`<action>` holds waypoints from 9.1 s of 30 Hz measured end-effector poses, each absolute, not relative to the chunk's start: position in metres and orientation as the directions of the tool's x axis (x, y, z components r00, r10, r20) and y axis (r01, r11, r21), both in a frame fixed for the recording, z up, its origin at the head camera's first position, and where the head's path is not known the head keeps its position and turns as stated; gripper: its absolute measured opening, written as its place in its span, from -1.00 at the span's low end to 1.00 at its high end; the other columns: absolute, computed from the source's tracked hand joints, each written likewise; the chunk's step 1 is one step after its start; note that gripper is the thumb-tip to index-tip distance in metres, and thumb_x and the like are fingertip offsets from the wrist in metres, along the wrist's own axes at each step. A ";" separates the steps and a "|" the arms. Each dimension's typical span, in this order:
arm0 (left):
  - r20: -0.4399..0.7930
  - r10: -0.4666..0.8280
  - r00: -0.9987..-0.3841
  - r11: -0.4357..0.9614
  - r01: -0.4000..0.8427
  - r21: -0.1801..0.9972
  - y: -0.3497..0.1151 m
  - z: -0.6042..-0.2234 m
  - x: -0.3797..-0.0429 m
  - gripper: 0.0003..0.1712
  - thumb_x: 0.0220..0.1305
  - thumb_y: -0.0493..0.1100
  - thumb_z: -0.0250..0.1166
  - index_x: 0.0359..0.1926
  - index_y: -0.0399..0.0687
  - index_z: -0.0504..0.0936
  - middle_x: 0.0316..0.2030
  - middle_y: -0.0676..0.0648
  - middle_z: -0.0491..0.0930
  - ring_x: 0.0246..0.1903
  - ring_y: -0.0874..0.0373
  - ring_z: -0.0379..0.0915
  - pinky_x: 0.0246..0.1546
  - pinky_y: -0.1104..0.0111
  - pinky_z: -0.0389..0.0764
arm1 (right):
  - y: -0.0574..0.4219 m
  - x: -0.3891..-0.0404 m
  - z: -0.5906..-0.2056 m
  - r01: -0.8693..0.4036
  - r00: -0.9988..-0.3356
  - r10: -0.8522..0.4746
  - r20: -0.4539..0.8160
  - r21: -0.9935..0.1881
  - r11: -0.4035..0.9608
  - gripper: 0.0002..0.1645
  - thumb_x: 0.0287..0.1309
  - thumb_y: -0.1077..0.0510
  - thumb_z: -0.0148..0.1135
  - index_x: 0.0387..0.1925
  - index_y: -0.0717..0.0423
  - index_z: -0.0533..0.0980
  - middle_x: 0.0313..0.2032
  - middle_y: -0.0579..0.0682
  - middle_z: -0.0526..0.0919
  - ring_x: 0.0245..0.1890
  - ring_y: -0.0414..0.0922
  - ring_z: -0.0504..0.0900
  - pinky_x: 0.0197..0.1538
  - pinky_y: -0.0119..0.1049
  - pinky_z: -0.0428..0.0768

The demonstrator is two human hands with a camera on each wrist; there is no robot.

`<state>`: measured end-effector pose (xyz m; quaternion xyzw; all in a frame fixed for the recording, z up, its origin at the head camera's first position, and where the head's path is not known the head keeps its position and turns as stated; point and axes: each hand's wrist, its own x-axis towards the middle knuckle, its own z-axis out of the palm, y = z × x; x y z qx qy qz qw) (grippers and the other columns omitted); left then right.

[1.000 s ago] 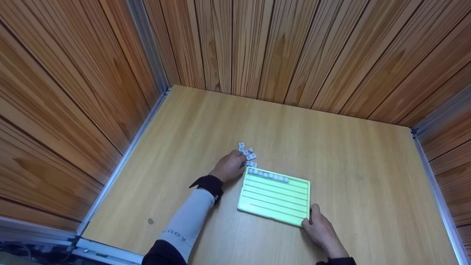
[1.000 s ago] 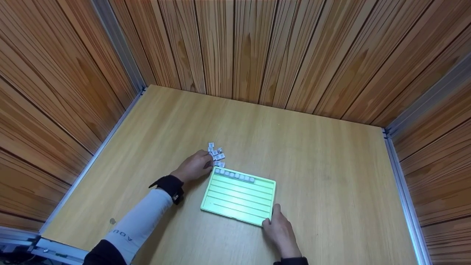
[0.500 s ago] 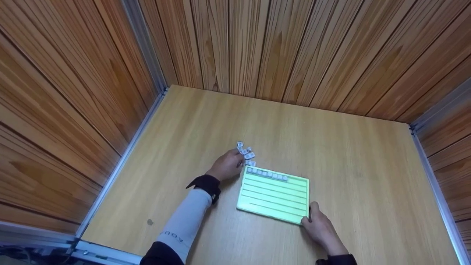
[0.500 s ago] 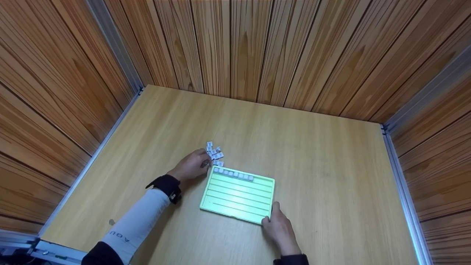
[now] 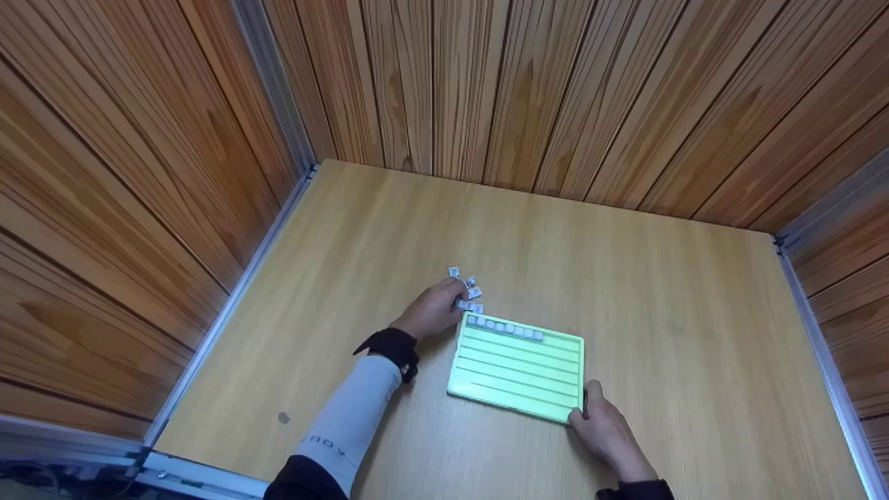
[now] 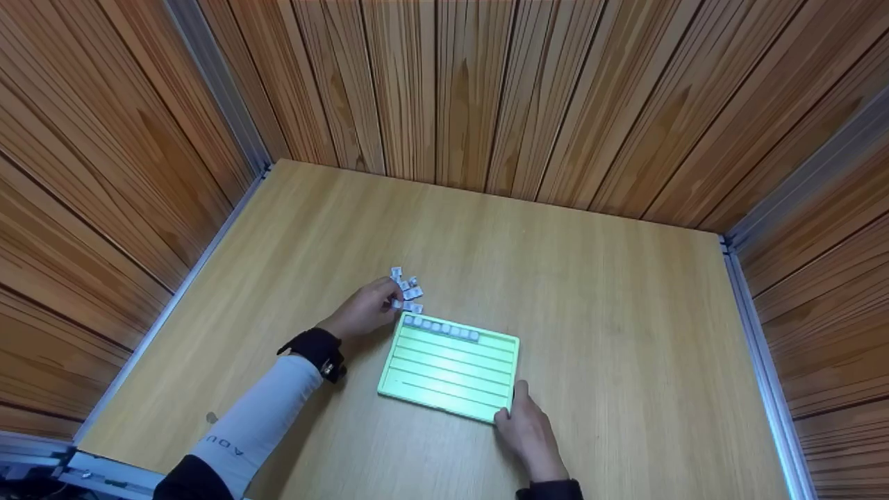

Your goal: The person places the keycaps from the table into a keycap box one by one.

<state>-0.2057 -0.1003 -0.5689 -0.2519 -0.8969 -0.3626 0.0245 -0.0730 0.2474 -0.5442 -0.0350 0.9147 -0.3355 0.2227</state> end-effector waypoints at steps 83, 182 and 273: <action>0.071 0.692 -0.718 0.682 0.684 0.259 0.059 -0.563 -0.201 -0.75 0.30 -0.24 0.37 -0.05 0.13 0.80 -0.12 0.09 0.68 -0.11 0.22 0.49 -0.13 0.52 0.51 | 0.243 -0.074 -0.574 0.195 -0.919 -0.049 -0.392 -0.557 0.808 -0.58 0.22 0.25 0.11 0.06 0.28 0.24 -0.41 -0.01 0.33 -0.41 -0.05 0.38 -0.43 -0.24 0.27; 0.106 0.121 -0.987 0.937 0.148 0.316 -0.069 -0.573 -0.265 -0.88 0.40 -0.35 0.22 -0.17 -0.24 0.69 -0.20 -0.20 0.61 -0.16 -0.08 0.56 -0.19 0.13 0.66 | 0.242 -0.073 -0.571 0.194 -0.923 -0.043 -0.383 -0.558 0.807 -0.61 0.23 0.25 0.12 0.03 0.24 0.24 -0.41 -0.02 0.34 -0.43 -0.07 0.35 -0.44 -0.27 0.27; 0.158 0.729 -0.666 0.592 0.729 0.344 0.071 -0.555 -0.194 -0.73 0.31 -0.34 0.32 -0.03 -0.01 0.77 -0.13 0.03 0.65 -0.07 0.25 0.55 -0.05 0.64 0.50 | 0.243 -0.072 -0.572 0.147 -0.939 -0.068 -0.338 -0.572 0.807 -0.66 0.20 0.27 0.11 -0.03 0.23 0.25 -0.41 -0.01 0.37 -0.40 -0.05 0.38 -0.39 -0.25 0.30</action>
